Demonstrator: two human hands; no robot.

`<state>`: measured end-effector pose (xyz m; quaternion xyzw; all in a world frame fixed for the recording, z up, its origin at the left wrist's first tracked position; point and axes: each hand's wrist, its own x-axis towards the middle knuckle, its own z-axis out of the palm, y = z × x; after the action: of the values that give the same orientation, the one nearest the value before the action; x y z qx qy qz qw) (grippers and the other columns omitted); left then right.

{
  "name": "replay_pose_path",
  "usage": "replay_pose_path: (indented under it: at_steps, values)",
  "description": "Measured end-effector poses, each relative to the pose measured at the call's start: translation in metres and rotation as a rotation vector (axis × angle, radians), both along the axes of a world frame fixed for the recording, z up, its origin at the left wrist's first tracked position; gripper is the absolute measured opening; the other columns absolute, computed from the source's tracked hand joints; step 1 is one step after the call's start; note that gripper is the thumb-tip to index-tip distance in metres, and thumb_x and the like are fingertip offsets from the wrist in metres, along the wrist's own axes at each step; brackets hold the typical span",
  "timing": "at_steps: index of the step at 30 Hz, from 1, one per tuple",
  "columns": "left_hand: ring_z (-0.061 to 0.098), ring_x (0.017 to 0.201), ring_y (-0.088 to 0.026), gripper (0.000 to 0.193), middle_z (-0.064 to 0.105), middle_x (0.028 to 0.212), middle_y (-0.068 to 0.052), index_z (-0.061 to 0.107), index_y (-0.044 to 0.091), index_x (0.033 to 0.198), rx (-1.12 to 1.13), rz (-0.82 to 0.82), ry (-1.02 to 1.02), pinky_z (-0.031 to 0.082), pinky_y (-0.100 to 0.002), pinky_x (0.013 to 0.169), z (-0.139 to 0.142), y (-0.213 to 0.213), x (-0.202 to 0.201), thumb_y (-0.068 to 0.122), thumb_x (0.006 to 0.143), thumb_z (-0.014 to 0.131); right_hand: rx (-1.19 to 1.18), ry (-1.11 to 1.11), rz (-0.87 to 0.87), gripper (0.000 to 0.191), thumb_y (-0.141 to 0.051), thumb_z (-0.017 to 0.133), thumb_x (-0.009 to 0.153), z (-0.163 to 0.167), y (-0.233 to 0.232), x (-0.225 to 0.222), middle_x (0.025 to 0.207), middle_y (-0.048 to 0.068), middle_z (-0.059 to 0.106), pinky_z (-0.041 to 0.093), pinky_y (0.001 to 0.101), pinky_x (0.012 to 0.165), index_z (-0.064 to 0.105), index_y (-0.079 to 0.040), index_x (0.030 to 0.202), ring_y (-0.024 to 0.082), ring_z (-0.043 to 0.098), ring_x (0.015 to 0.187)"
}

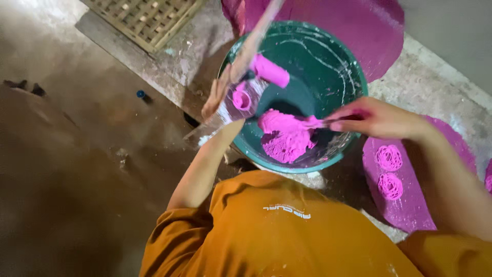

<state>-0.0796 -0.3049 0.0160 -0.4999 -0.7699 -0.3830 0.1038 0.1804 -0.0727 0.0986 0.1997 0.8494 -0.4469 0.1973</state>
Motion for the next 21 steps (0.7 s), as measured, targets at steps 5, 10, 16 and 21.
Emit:
replay_pose_path:
  at_steps: [5, 10, 16, 21]
  values:
    - [0.068, 0.108, -0.034, 0.081, 0.058, 0.137, -0.009, 0.053, 0.013, 0.144, -0.07, -0.242, -0.136, 0.059, -0.042, 0.088, 0.013, -0.002, 0.031, 0.037, 0.072, 0.081, -0.326, -0.089, -0.201, 0.036, -0.032, 0.068, 0.103, 0.018, 0.009, 0.017, 0.072, 0.003, 0.051, 0.038, 0.0329, 0.057, 0.081, -0.006, 0.124, 0.015, 0.047, 0.068]
    - [0.065, 0.117, -0.039, 0.06, 0.062, 0.145, -0.011, 0.061, 0.013, 0.132, -0.04, -0.389, 0.168, 0.057, -0.043, 0.091, 0.006, 0.015, 0.037, 0.038, 0.08, 0.078, 0.599, -0.198, 0.041, 0.029, -0.042, 0.063, 0.098, 0.077, -0.046, -0.024, 0.077, -0.003, 0.069, 0.05, 0.032, 0.068, 0.077, -0.023, 0.115, 0.016, 0.069, 0.08]
    - [0.069, 0.122, -0.025, 0.057, 0.069, 0.135, -0.012, 0.063, 0.007, 0.137, 0.013, -0.661, -0.605, 0.053, -0.037, 0.106, -0.021, 0.013, 0.053, 0.025, 0.085, 0.077, 1.236, 0.419, 0.621, 0.024, -0.019, 0.068, 0.081, 0.057, -0.112, -0.032, 0.084, 0.006, 0.066, 0.053, 0.0368, 0.065, 0.065, -0.011, 0.103, 0.024, 0.067, 0.071]
    - [0.071, 0.113, -0.02, 0.062, 0.074, 0.122, -0.009, 0.061, 0.008, 0.134, -0.078, -0.503, -0.627, 0.055, -0.034, 0.1, -0.024, 0.017, 0.025, 0.031, 0.08, 0.083, 1.31, 0.165, 0.53, 0.04, -0.012, 0.066, 0.084, 0.098, -0.093, -0.015, 0.081, 0.001, 0.064, 0.052, 0.0369, 0.047, 0.065, -0.022, 0.123, 0.02, 0.065, 0.057]
